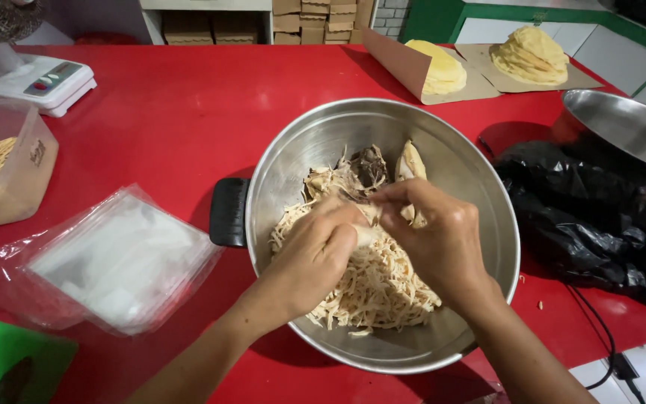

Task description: Shredding cooked meat by hand into a large metal bowl

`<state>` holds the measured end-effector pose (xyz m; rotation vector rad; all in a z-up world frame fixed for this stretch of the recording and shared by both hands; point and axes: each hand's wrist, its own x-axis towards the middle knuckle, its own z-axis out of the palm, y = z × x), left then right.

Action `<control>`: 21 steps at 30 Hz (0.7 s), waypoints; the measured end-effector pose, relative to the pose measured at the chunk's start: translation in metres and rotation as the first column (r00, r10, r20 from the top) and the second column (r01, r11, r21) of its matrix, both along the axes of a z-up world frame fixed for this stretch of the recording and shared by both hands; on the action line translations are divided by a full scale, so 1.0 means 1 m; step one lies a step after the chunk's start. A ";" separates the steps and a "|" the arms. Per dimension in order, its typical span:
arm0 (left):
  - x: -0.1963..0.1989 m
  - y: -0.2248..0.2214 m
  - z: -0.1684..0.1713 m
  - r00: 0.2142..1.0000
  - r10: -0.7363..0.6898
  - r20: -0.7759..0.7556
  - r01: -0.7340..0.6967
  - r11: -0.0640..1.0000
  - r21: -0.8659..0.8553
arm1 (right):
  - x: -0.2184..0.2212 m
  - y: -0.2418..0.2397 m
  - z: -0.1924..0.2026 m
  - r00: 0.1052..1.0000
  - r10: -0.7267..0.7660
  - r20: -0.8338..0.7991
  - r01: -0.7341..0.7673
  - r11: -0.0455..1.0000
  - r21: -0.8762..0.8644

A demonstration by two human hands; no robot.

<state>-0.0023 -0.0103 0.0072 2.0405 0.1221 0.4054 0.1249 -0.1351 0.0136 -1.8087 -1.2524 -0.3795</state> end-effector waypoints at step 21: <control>0.001 -0.003 -0.006 0.957 0.039 0.287 0.053 0.951 -0.306 | 0.030 0.000 -0.008 0.807 0.386 -0.447 -0.393 0.916 0.082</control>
